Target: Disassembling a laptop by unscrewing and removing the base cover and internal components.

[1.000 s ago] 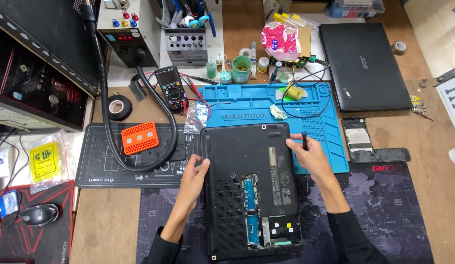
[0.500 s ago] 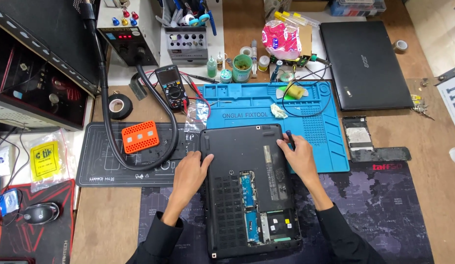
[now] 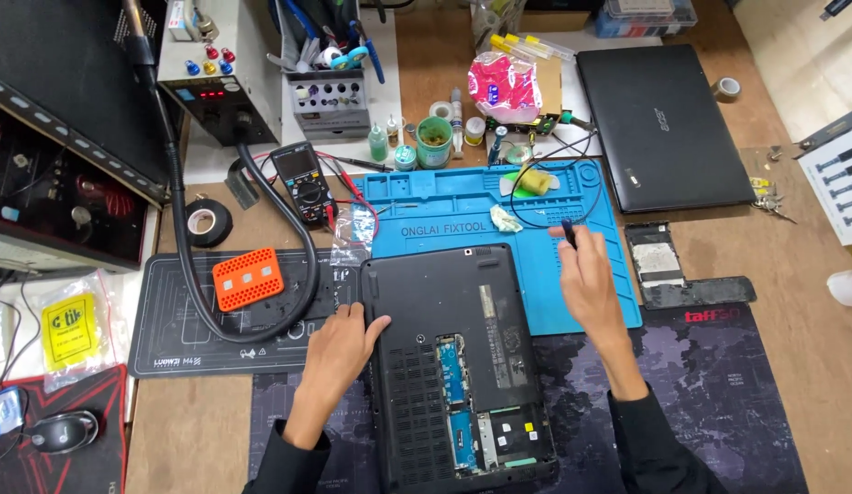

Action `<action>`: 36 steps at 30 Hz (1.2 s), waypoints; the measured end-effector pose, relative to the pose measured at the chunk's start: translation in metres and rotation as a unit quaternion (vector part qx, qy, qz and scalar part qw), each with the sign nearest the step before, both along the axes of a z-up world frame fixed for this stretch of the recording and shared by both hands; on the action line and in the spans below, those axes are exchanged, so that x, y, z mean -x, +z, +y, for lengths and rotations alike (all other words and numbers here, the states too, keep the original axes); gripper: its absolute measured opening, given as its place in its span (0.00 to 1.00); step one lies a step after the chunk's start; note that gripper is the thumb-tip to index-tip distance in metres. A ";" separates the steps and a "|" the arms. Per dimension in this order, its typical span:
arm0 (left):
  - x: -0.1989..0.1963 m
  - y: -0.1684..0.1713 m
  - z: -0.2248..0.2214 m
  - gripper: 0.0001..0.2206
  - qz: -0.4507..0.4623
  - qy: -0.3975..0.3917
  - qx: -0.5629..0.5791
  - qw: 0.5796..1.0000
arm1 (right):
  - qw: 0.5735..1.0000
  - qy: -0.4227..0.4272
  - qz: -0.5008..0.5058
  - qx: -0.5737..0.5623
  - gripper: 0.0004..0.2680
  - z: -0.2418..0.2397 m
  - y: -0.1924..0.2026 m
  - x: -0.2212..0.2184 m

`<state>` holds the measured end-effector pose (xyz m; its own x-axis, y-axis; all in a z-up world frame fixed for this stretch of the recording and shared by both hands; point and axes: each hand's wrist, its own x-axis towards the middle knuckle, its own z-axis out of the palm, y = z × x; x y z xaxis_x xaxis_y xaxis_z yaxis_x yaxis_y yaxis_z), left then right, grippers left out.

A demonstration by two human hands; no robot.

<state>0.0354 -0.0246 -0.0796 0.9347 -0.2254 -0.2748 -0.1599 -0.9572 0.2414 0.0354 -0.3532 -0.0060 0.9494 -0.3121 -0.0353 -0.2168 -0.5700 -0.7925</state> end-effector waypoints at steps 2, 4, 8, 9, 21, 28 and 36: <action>0.000 -0.016 0.000 0.25 -0.039 -0.025 -0.033 0.998 | 0.999 0.023 -0.042 0.015 0.12 -0.005 0.005 -0.003; 0.001 -0.022 -0.001 0.23 -0.077 -0.049 -0.066 0.994 | 0.995 0.046 -0.083 0.030 0.13 -0.009 0.008 -0.004; -0.006 -0.017 -0.005 0.22 -0.127 -0.075 -0.056 0.987 | 0.968 0.034 -0.243 0.053 0.09 0.002 0.017 -0.008; -0.010 -0.016 -0.006 0.21 -0.141 -0.075 -0.037 0.986 | 0.956 0.022 -0.290 0.044 0.08 0.008 0.021 -0.008; -0.052 0.058 -0.093 0.09 0.009 -0.090 0.439 0.894 | 0.938 0.059 -0.339 -0.032 0.16 0.011 -0.025 -0.031; -0.072 0.057 -0.136 0.07 -0.002 -0.121 0.503 0.856 | 0.942 0.079 -0.327 -0.012 0.15 0.016 -0.025 -0.032; -0.083 0.058 -0.163 0.13 0.014 -0.123 0.550 0.826 | 0.941 0.068 -0.331 0.012 0.15 0.011 -0.027 -0.034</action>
<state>0.1187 -0.1878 -0.0221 0.8203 -0.5350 0.2023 -0.2968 -0.0959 0.9501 0.0695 -0.3418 -0.0335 0.7914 -0.1799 0.5843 0.3961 -0.5770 -0.7142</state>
